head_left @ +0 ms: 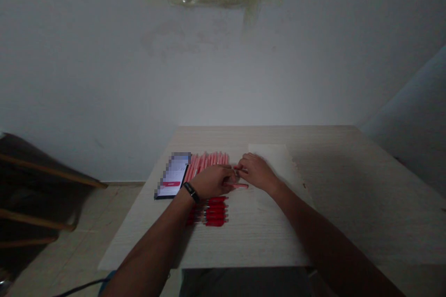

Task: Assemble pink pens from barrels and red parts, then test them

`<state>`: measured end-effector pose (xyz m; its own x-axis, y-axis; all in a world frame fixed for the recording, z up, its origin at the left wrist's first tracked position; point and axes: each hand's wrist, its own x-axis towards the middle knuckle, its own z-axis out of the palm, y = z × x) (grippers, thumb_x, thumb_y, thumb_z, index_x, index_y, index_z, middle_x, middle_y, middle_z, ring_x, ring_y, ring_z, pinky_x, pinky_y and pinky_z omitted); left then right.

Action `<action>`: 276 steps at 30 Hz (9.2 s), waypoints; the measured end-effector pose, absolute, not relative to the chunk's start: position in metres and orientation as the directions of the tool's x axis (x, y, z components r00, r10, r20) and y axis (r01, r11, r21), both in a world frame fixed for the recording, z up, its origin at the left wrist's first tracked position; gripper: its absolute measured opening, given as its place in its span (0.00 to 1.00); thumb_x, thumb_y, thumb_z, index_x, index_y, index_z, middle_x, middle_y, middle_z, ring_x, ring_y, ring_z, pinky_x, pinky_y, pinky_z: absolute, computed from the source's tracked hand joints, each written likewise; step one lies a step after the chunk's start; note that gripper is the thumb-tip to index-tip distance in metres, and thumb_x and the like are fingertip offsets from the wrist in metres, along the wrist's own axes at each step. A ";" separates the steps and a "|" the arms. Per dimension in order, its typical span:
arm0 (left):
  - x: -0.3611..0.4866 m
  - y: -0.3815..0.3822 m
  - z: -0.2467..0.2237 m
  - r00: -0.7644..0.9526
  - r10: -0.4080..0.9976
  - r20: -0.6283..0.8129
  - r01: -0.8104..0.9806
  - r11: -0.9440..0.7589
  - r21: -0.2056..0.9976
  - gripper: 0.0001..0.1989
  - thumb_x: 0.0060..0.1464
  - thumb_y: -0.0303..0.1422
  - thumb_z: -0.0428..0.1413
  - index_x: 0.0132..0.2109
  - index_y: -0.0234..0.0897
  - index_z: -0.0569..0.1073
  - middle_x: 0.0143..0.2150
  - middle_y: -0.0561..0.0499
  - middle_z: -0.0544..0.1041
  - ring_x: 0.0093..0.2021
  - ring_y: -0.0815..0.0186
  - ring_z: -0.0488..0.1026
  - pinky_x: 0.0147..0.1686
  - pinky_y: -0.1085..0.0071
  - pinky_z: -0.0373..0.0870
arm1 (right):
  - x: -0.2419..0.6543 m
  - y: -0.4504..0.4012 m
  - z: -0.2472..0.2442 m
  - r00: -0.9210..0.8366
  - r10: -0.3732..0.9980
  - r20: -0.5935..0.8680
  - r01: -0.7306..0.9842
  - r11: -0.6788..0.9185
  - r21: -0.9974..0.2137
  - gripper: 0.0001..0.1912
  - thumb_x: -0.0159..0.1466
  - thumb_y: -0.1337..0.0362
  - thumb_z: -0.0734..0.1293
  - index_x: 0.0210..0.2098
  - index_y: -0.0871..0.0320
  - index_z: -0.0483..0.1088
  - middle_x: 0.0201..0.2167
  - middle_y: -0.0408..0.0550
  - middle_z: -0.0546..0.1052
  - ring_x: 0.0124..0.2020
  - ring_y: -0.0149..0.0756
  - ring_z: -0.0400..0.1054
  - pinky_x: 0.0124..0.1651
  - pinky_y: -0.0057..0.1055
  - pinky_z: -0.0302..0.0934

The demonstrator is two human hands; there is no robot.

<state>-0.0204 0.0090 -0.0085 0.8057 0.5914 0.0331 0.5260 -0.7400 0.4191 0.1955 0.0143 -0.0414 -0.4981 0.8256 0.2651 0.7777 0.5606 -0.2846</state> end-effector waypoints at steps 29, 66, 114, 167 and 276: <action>-0.002 0.005 -0.018 0.718 0.686 0.116 0.605 -0.698 0.384 0.09 0.56 0.35 0.60 0.43 0.38 0.77 0.42 0.46 0.76 0.43 0.60 0.73 0.43 0.67 0.68 | 0.237 0.004 -0.026 -0.422 0.858 0.292 0.787 0.507 -0.351 0.05 0.66 0.65 0.68 0.33 0.58 0.73 0.32 0.45 0.73 0.37 0.34 0.65 0.41 0.29 0.56; -0.030 0.021 -0.004 0.483 0.834 0.266 0.729 -0.551 0.406 0.10 0.63 0.34 0.51 0.42 0.39 0.76 0.41 0.49 0.77 0.40 0.64 0.73 0.41 0.68 0.66 | 0.266 0.015 -0.036 -0.377 0.890 0.257 0.808 0.452 -0.378 0.04 0.65 0.64 0.69 0.36 0.59 0.75 0.32 0.46 0.73 0.36 0.34 0.65 0.40 0.29 0.56; -0.011 0.009 -0.013 0.656 0.720 0.227 0.617 -0.684 0.388 0.12 0.62 0.32 0.55 0.51 0.40 0.77 0.47 0.45 0.74 0.51 0.58 0.69 0.54 0.61 0.66 | 0.243 0.011 -0.043 -0.449 0.870 0.204 0.775 0.493 -0.395 0.02 0.64 0.66 0.71 0.34 0.58 0.76 0.33 0.46 0.74 0.37 0.34 0.67 0.39 0.28 0.57; -0.041 0.028 -0.007 0.436 0.827 0.354 0.711 -0.558 0.428 0.08 0.63 0.32 0.53 0.41 0.38 0.76 0.39 0.49 0.75 0.38 0.66 0.72 0.38 0.70 0.68 | 0.284 0.017 -0.042 -0.384 0.897 0.219 0.809 0.441 -0.388 0.03 0.64 0.66 0.68 0.35 0.57 0.74 0.32 0.46 0.74 0.34 0.34 0.66 0.38 0.27 0.57; -0.001 0.007 -0.025 0.817 0.564 0.119 0.452 -0.756 0.474 0.06 0.56 0.27 0.59 0.42 0.38 0.76 0.46 0.46 0.77 0.53 0.59 0.71 0.52 0.66 0.67 | 0.243 -0.001 -0.021 -0.423 0.843 0.334 0.721 0.536 -0.440 0.04 0.66 0.70 0.66 0.33 0.58 0.71 0.32 0.44 0.74 0.34 0.33 0.66 0.37 0.27 0.56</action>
